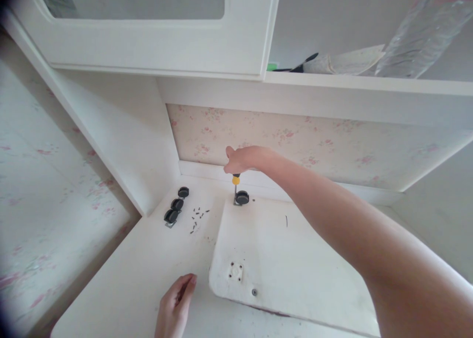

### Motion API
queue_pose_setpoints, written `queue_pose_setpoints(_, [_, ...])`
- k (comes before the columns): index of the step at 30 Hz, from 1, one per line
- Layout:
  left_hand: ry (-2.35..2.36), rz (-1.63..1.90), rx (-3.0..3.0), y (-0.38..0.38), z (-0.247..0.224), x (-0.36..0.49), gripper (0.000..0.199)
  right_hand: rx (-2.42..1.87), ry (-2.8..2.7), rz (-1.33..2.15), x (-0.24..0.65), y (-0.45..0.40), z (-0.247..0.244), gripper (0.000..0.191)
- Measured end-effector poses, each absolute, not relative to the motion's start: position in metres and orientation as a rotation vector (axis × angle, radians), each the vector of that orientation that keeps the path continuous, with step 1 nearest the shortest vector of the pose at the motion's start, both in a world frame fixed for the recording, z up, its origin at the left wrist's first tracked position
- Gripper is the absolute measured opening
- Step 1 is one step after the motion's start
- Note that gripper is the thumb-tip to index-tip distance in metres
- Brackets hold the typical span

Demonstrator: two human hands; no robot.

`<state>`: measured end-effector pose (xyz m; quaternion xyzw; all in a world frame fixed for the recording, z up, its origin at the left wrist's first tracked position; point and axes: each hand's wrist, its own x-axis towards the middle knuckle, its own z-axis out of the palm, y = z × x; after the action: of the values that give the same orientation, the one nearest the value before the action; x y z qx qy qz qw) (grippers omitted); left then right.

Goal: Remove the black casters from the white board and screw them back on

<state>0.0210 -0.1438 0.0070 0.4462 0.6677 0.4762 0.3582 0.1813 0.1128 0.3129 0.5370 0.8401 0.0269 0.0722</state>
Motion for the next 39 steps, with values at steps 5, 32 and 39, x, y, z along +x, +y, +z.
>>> queue_pose_setpoints(5, [1.716, 1.241, 1.175, -0.142, 0.008, 0.022, 0.037, 1.595, 2.414, 0.081, 0.179, 0.109, 0.316, 0.051])
queue_pose_setpoints(32, [1.718, 1.242, 1.239, -0.14, 0.004, 0.023, 0.036, 1.468, 2.466, 0.155, 0.176, 0.104, 0.313, 0.059])
queue_pose_setpoints(39, [1.716, 1.213, 1.273, -0.141, 0.001, 0.022, 0.036, 1.445, 2.458, 0.204, 0.174, 0.103, 0.313, 0.056])
